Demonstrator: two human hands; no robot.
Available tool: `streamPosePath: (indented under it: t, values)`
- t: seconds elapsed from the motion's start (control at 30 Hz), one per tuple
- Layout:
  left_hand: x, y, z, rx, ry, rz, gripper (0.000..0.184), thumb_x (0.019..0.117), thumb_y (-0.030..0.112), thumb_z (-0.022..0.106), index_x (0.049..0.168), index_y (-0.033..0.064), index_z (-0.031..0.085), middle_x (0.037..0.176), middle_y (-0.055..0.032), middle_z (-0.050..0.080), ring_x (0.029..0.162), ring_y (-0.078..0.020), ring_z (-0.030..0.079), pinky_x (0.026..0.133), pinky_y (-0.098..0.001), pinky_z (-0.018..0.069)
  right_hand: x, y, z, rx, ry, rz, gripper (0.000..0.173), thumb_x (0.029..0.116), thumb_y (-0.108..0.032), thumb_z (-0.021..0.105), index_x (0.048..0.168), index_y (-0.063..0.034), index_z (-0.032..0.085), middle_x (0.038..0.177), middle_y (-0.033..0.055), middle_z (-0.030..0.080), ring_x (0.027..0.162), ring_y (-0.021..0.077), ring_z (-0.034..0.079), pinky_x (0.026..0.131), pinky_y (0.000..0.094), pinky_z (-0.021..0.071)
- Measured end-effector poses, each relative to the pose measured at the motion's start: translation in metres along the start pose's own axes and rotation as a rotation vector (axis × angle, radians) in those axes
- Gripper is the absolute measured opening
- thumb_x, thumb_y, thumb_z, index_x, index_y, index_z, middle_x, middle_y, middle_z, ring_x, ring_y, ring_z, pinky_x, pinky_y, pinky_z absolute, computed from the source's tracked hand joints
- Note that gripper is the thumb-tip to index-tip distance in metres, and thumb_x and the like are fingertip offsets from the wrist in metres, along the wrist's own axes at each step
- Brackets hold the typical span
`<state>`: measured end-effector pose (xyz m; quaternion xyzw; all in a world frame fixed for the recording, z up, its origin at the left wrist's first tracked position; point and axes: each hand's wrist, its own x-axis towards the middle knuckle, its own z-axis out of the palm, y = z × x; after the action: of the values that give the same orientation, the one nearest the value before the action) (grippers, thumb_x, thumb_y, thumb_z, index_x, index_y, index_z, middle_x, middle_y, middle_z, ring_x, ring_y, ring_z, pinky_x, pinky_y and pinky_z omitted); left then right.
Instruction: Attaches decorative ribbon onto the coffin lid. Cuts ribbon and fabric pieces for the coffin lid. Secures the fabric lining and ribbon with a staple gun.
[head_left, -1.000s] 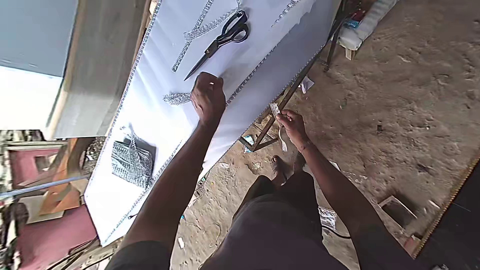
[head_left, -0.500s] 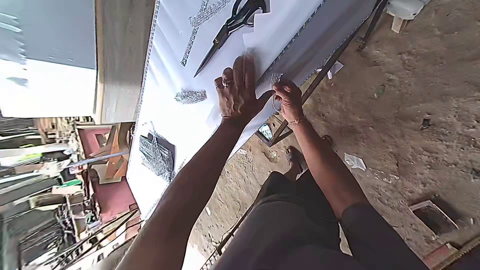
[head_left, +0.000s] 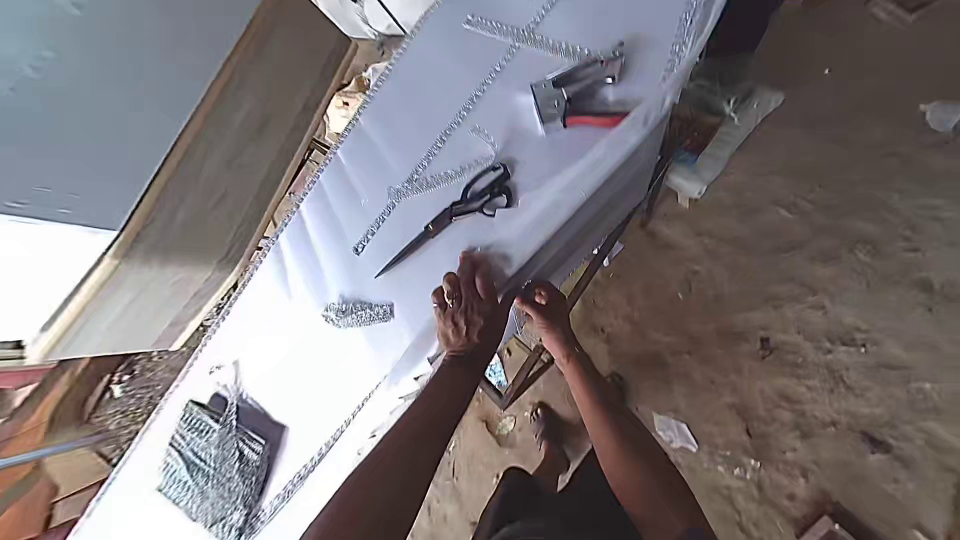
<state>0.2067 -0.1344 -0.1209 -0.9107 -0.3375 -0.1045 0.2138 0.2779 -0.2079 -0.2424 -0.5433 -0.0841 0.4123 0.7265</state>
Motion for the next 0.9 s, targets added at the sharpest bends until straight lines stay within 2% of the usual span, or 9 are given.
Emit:
streamPosePath:
  t: [0.1,0.2,0.3,0.4,0.47,0.6,0.73,0.8,0.9]
  values:
    - [-0.003,-0.003,0.005,0.038,0.054,0.016,0.082,0.0906,0.072,0.054,0.134,0.0021,0.06,0.136,-0.0222,0.063,0.109,-0.0385,0.065,0.085,-0.0517,0.0484,-0.006,-0.049,-0.03,-0.398,0.252,-0.323,0.02,0.0929,-0.01,0.068,0.107,0.0046,0.07,0.1,0.0131,0.073,0.091,0.0166,0.072,0.082,0.0339,0.0618]
    - [-0.005,-0.002,0.009,0.075,0.095,0.031,0.08,0.094,0.071,0.049,0.137,0.0035,0.058,0.136,-0.0204,0.064,0.105,-0.034,0.065,0.083,-0.0464,0.046,0.02,-0.156,-0.057,-0.803,0.518,-0.761,0.027,0.0962,-0.019,0.067,0.112,0.0036,0.068,0.108,0.0189,0.069,0.101,0.0275,0.068,0.089,0.0433,0.0578]
    - [-0.005,-0.004,0.009,0.09,0.116,0.046,0.078,0.095,0.068,0.05,0.137,0.0033,0.057,0.132,-0.0203,0.065,0.103,-0.032,0.065,0.082,-0.0435,0.0461,0.084,-0.263,-0.046,-1.353,0.241,-0.812,0.072,0.0881,-0.048,0.075,0.14,-0.0021,0.057,0.136,0.0272,0.057,0.129,0.0468,0.052,0.102,0.065,0.0431]
    - [-0.007,-0.004,0.007,0.086,0.092,0.046,0.077,0.0944,0.068,0.052,0.134,0.0023,0.059,0.132,-0.0213,0.066,0.104,-0.0335,0.067,0.081,-0.0453,0.048,0.172,-0.299,-0.034,-1.694,-0.182,-0.607,0.083,0.0775,-0.052,0.084,0.136,0.0017,0.058,0.141,0.0302,0.053,0.134,0.0529,0.045,0.099,0.0726,0.0409]
    - [-0.005,-0.002,0.009,0.077,0.109,0.05,0.077,0.0932,0.068,0.054,0.133,0.0029,0.06,0.132,-0.0207,0.066,0.103,-0.0328,0.067,0.081,-0.0452,0.0469,0.208,-0.307,-0.039,-1.791,-0.297,-0.499,0.084,0.0769,-0.061,0.08,0.134,-0.0025,0.06,0.141,0.0274,0.054,0.136,0.0502,0.045,0.1,0.072,0.0416]
    - [-0.006,-0.002,0.01,0.083,0.127,0.042,0.077,0.0915,0.068,0.056,0.132,0.0026,0.061,0.131,-0.0205,0.066,0.101,-0.0318,0.066,0.079,-0.0439,0.0457,0.218,-0.31,-0.029,-1.8,-0.278,-0.448,0.083,0.0698,-0.064,0.083,0.126,-0.0049,0.066,0.14,0.0259,0.055,0.134,0.049,0.047,0.104,0.0782,0.0318]
    - [-0.004,-0.002,0.007,0.088,0.111,0.053,0.084,0.0901,0.072,0.055,0.136,0.0024,0.058,0.135,-0.0196,0.064,0.102,-0.0314,0.066,0.08,-0.0456,0.046,0.171,-0.297,-0.014,-1.635,0.033,-0.974,0.056,0.0675,-0.043,0.082,0.108,-0.0058,0.072,0.125,0.0218,0.065,0.125,0.0463,0.055,0.102,0.0765,0.0316]
    - [-0.006,-0.002,0.007,0.07,0.096,0.045,0.087,0.0892,0.074,0.054,0.139,0.0022,0.056,0.138,-0.0191,0.063,0.104,-0.0318,0.065,0.082,-0.0467,0.0452,0.122,-0.27,-0.014,-1.39,0.313,-1.135,0.064,0.0697,-0.053,0.078,0.118,-0.0117,0.072,0.121,0.014,0.069,0.117,0.0365,0.061,0.092,0.0614,0.0423]
    - [-0.006,-0.002,0.005,0.048,0.064,0.038,0.089,0.0885,0.074,0.055,0.139,0.0007,0.056,0.138,-0.0205,0.062,0.106,-0.0343,0.065,0.084,-0.0505,0.0458,0.027,-0.205,-0.031,-0.774,0.433,-1.001,0.077,0.0784,-0.059,0.076,0.132,-0.0053,0.064,0.124,0.0164,0.065,0.118,0.0312,0.06,0.096,0.0532,0.0493]
